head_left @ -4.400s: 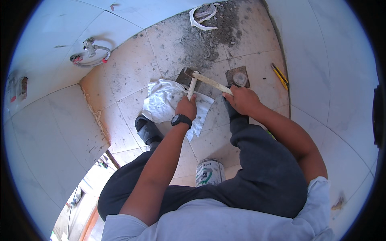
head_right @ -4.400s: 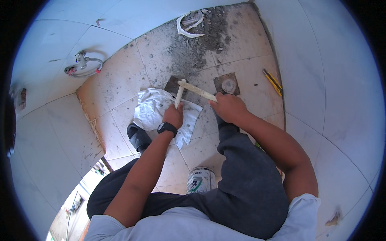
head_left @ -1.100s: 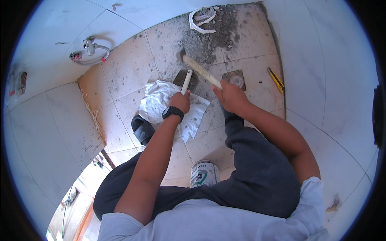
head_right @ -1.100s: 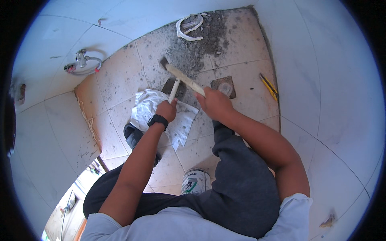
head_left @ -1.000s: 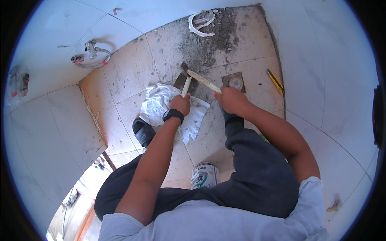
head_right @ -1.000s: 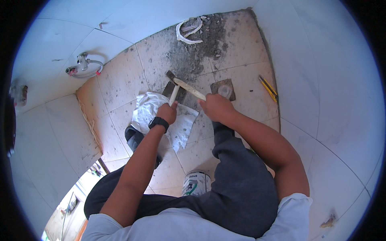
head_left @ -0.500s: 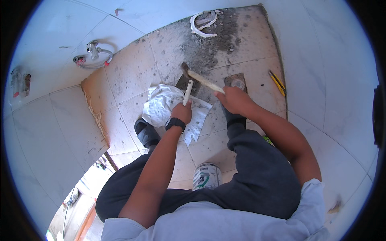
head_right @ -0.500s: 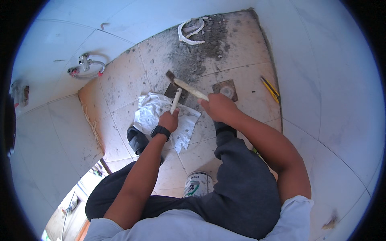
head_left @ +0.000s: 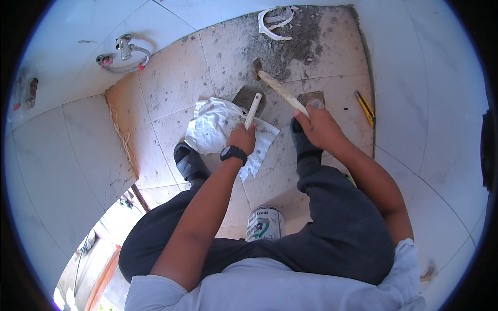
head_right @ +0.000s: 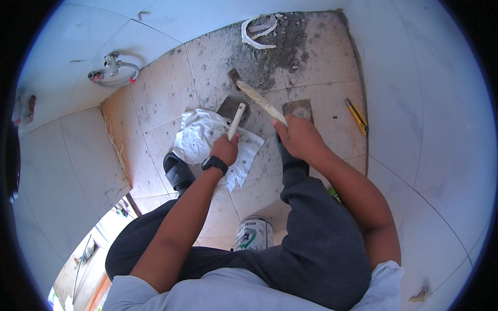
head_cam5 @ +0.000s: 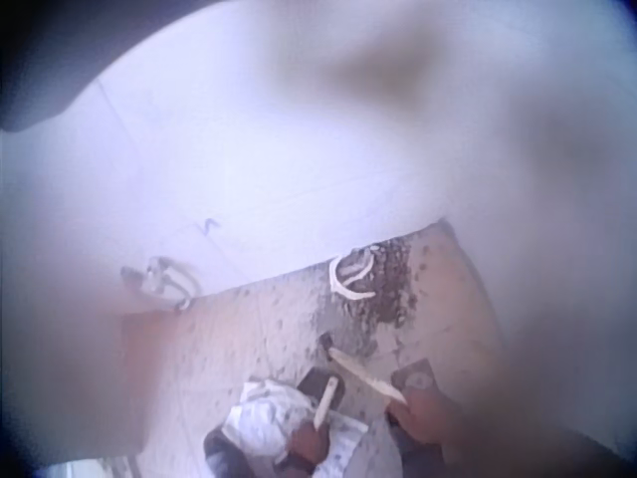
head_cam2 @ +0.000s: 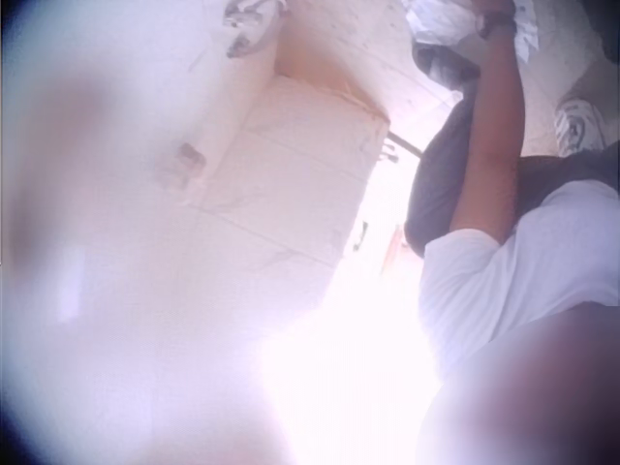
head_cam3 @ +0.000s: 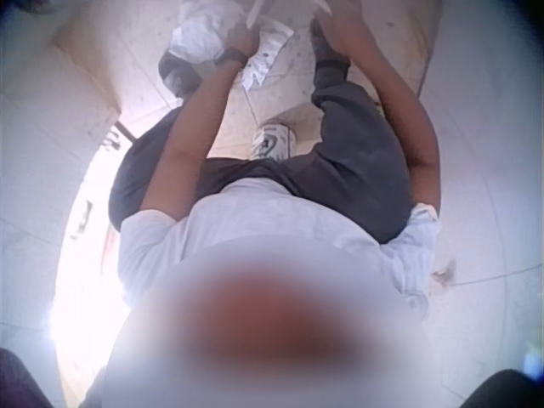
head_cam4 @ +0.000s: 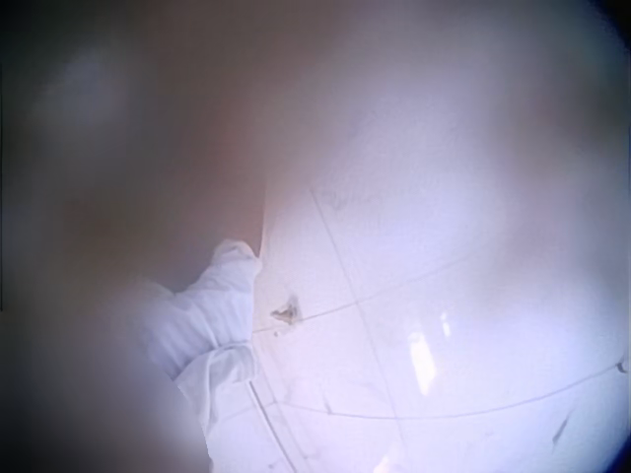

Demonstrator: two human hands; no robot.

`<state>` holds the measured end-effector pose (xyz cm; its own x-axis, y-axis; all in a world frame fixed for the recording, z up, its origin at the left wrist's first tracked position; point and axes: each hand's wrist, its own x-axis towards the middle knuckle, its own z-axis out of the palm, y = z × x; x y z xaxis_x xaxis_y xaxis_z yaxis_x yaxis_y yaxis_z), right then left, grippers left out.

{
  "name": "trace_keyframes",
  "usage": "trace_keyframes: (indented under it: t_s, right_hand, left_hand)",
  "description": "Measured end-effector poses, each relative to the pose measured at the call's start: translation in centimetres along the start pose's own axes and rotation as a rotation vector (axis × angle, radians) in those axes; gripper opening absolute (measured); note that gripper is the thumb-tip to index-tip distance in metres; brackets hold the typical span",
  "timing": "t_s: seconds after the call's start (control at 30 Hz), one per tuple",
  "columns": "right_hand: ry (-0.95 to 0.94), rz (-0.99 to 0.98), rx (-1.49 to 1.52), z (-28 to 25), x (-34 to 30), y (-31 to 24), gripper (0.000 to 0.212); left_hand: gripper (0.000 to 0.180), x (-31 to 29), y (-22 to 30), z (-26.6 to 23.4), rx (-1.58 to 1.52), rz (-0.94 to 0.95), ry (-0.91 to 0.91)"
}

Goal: The person uses a hammer and chisel to break and remove floor tiles. They repeatedly strike the chisel with the hammer to chip away at the tiles and underlying material, creating debris on the floor.

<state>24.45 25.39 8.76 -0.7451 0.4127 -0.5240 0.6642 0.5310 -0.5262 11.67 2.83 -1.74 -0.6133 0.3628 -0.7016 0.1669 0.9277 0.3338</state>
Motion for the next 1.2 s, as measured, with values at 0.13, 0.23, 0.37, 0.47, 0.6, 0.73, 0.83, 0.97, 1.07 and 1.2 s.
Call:
trace_keyframes:
  t_s: [0.13,0.23,0.37,0.47,0.6,0.73,0.83,0.97,1.07,1.2]
  right_hand:
    - [-0.049,-0.004,-0.04,1.7,-1.0,0.1,0.049]
    - [-0.163,0.047,-0.19,2.2,-1.0,0.5,0.047]
    - [-0.055,-0.039,-0.107,2.7,-1.0,0.8,0.047]
    - [-0.049,-0.041,-0.068,3.1,-1.1,0.8,0.048]
    - [-0.076,-0.017,-0.168,3.2,-0.9,1.4,0.046]
    - [-0.021,-0.046,-0.106,3.1,-1.1,1.6,0.045]
    - [-0.073,-0.034,-0.043,3.1,-1.3,1.3,0.046]
    - [-0.128,0.037,-0.172,2.8,-0.8,0.8,0.045]
    - [-0.09,0.008,-0.104,2.9,-0.6,1.0,0.045]
    - [-0.103,0.014,-0.133,3.4,-1.2,1.7,0.046]
  left_hand:
    - [0.063,-0.2,-0.4,0.3,0.004,-0.014,0.001]
    - [0.062,-0.5,-0.2,0.7,-0.001,-0.019,0.02]
    - [0.06,-0.6,-0.1,0.7,-0.001,-0.036,0.017]
    - [0.06,-0.5,-0.2,0.4,-0.008,-0.039,-0.001]
    - [0.06,-0.5,-0.1,0.3,-0.005,-0.036,0.005]
    - [0.058,-0.4,0.0,0.3,0.019,-0.049,-0.017]
    - [0.058,-0.4,0.0,0.3,0.032,-0.073,-0.052]
    - [0.061,-0.4,0.1,0.1,0.026,-0.052,-0.032]
    - [0.061,-0.4,0.1,0.1,0.034,-0.05,-0.026]
    - [0.059,-0.6,0.2,0.0,0.033,-0.056,-0.037]
